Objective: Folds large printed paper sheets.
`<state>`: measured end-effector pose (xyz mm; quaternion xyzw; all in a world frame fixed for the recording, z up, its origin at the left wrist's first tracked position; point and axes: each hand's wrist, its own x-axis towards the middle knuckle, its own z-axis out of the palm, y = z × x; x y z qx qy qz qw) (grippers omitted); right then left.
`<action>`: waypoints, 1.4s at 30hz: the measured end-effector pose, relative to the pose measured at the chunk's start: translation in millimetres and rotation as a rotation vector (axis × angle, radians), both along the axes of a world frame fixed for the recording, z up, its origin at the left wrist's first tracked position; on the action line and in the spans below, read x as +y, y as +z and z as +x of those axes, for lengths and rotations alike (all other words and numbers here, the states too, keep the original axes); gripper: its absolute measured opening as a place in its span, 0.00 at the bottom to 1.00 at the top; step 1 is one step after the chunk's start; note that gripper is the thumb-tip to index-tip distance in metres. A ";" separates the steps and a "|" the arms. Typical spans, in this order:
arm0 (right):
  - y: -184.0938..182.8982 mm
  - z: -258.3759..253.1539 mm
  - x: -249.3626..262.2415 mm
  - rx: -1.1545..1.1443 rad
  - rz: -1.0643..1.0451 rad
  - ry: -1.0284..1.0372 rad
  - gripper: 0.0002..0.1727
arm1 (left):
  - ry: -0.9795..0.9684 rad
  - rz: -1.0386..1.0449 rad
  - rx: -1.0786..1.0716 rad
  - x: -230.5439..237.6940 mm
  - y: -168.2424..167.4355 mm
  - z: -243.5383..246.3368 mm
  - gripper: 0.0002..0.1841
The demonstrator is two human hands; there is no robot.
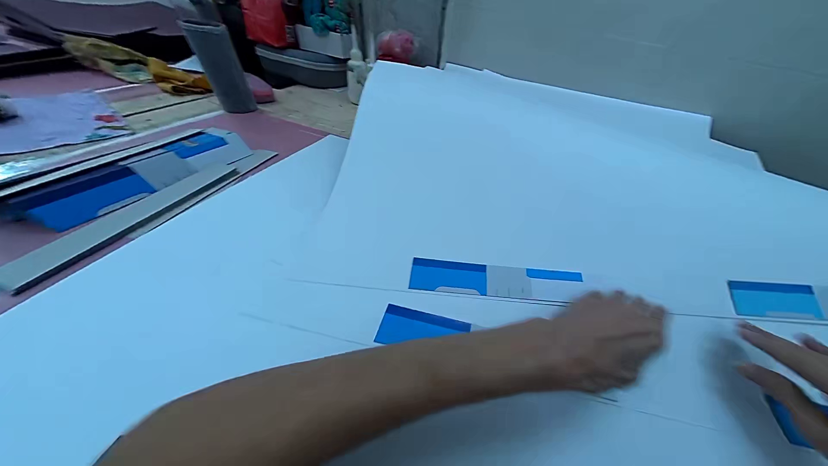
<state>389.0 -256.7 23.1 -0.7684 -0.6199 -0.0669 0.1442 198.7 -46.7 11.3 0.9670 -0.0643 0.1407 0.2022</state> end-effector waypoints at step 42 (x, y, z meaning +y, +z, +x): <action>-35.5 -58.9 3.7 -0.427 0.245 0.353 0.13 | 0.158 0.677 -0.433 83.5 -9.9 -120.0 0.20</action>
